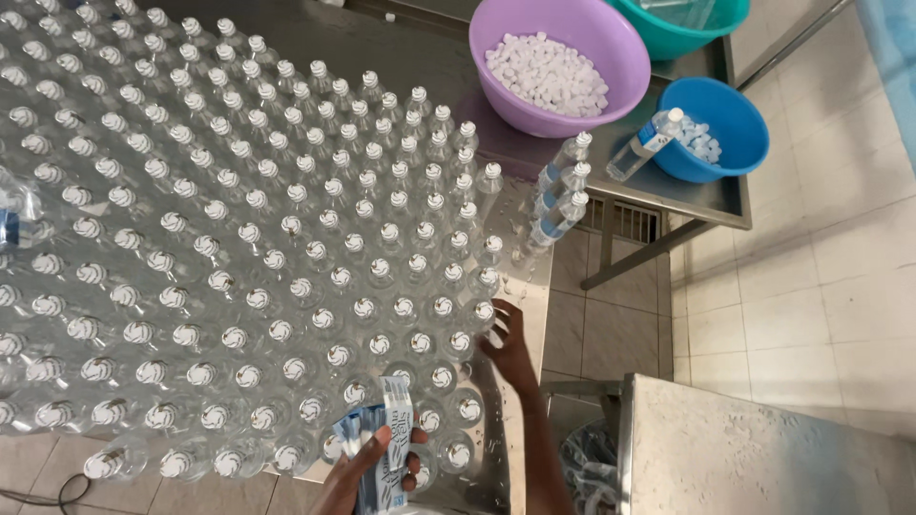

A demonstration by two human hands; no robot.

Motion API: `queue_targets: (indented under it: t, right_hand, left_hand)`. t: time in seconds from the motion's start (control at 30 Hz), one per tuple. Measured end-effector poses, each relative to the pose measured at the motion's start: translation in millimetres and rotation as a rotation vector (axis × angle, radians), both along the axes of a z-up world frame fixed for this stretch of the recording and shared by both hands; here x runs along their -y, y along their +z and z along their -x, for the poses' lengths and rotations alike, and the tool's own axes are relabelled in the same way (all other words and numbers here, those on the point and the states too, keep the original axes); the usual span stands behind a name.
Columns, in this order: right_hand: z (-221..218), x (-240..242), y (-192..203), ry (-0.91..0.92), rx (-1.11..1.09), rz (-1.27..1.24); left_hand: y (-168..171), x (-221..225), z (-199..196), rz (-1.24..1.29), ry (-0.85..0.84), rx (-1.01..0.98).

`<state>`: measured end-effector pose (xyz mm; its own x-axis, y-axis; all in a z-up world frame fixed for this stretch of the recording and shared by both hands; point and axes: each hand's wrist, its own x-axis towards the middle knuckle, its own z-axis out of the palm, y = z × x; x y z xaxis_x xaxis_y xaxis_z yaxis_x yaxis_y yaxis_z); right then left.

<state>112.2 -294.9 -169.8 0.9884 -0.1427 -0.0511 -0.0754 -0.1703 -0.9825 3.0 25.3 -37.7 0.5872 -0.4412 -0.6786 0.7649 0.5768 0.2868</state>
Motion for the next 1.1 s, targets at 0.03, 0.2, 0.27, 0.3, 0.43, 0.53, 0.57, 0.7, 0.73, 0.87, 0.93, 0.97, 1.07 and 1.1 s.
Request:
queue_targets:
  t: [0.03, 0.2, 0.27, 0.3, 0.43, 0.53, 0.57, 0.7, 0.73, 0.87, 0.93, 0.97, 1.07, 1.1]
  right_hand:
    - [1, -7, -3, -0.009, -0.004, 0.000]
    - [3, -26, 3, -0.123, 0.029, 0.153]
    - [4, -27, 5, -0.158, 0.020, 0.157]
    - [4, -27, 6, -0.180, 0.012, 0.161]
    - [24, -17, 4, -0.305, -0.098, 0.158]
    - [44, 0, -9, -0.336, 0.115, 0.305]
    - [51, 5, -11, -0.376, 0.067, 0.302]
    - [79, 28, 4, -0.272, -0.162, 0.299]
    - [85, 28, 32, -0.275, -0.159, 0.299]
    - [105, 4, 163, -0.283, -0.196, 0.340]
    - [114, -13, 209, -0.217, -0.264, 0.268]
    - [114, -19, 217, 0.033, -0.263, 0.231]
    - [117, -20, 207, 0.294, -0.215, 0.050]
    - [117, -18, 198, 0.313, -0.181, -0.094]
  left_hand:
    - [15, 2, -2, 0.000, -0.009, -0.004]
    - [43, 15, -4, -0.015, -0.054, -0.046]
    - [37, 18, -2, 0.005, -0.074, -0.042]
    - [34, 20, -2, 0.027, -0.081, -0.038]
    - [28, 26, 0, 0.036, -0.108, -0.012]
    - [36, 28, 1, 0.046, -0.135, -0.008]
    - [36, 29, 1, 0.073, -0.157, 0.013]
    - [54, 31, -1, 0.235, -0.273, 0.075]
    - [51, 34, -1, 0.236, -0.276, 0.077]
    - [51, 40, -1, 0.268, -0.309, 0.030]
    - [57, 43, 3, 0.253, -0.353, 0.035]
    - [61, 45, 3, 0.242, -0.375, 0.076]
    - [53, 49, 7, 0.256, -0.445, 0.102]
    - [47, 48, 10, 0.281, -0.484, 0.076]
